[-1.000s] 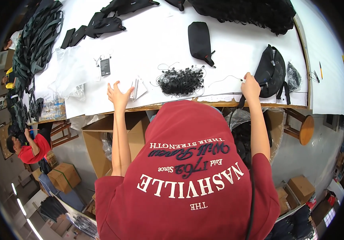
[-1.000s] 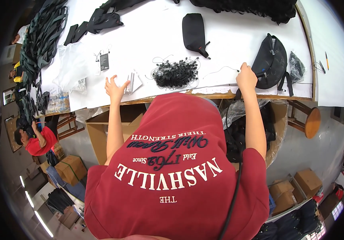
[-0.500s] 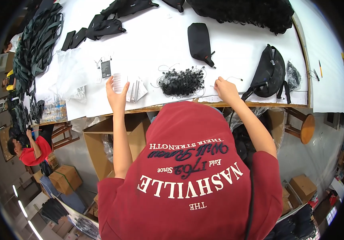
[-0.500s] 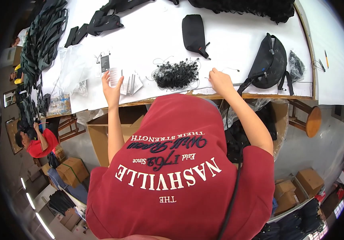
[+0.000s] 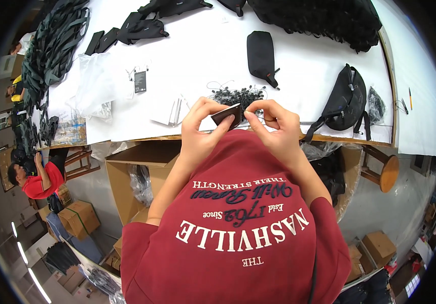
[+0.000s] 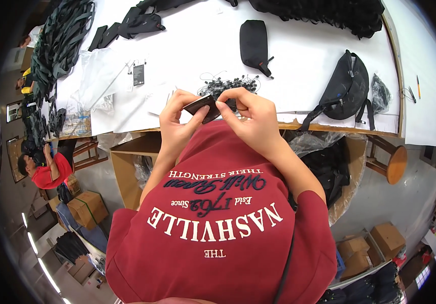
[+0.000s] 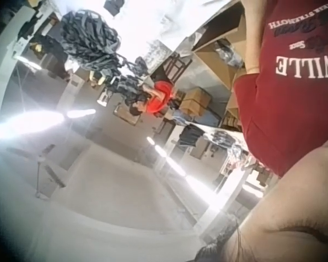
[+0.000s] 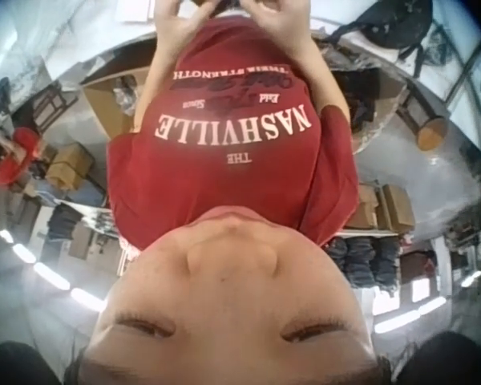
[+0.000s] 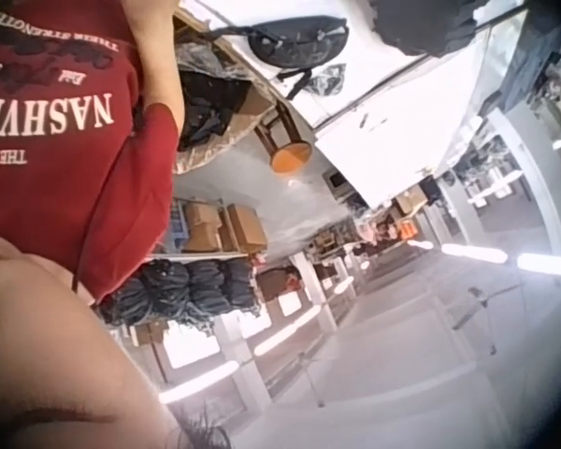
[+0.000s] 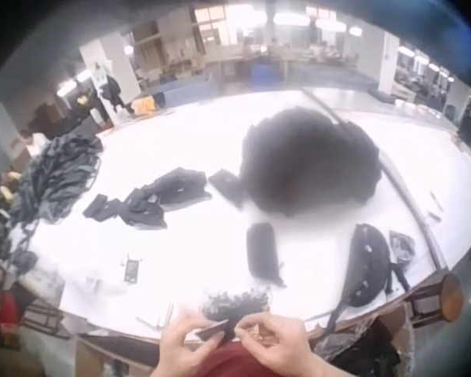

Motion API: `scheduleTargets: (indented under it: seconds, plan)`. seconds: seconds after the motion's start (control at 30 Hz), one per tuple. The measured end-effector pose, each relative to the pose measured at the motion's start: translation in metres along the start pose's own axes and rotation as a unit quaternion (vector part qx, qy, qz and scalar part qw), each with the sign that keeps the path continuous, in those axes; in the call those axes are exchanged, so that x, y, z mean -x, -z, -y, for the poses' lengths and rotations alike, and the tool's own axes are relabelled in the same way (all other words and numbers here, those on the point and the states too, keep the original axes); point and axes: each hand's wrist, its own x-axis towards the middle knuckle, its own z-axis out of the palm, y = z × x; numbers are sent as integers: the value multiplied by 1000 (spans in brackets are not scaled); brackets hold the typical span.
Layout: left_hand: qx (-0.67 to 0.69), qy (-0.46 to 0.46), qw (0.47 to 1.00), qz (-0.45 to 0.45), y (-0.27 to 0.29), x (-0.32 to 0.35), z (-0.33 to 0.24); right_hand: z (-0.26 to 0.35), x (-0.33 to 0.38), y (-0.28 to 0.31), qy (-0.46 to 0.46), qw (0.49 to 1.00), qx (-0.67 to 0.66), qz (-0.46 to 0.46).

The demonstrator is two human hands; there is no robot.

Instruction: Assembling black fabric bags by attaching components like zippers or patches.

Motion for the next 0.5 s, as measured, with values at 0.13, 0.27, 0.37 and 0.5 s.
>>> scheduleTargets:
  seconds: [0.13,0.27,0.37,0.5]
  plan:
    - [-37,-34,999,6,0,-3,-11,6,-3,-4,17,999,27,-9]
    - [-72,-57,996,0,0,-2,-13,4,-4,-8,46,997,47,-33]
    - [-134,-113,984,21,2,-1,-13,7,-3,-7,5,999,37,-24]
    - [-130,-112,983,65,14,-5,-11,-1,-6,-1,-55,995,-70,40]
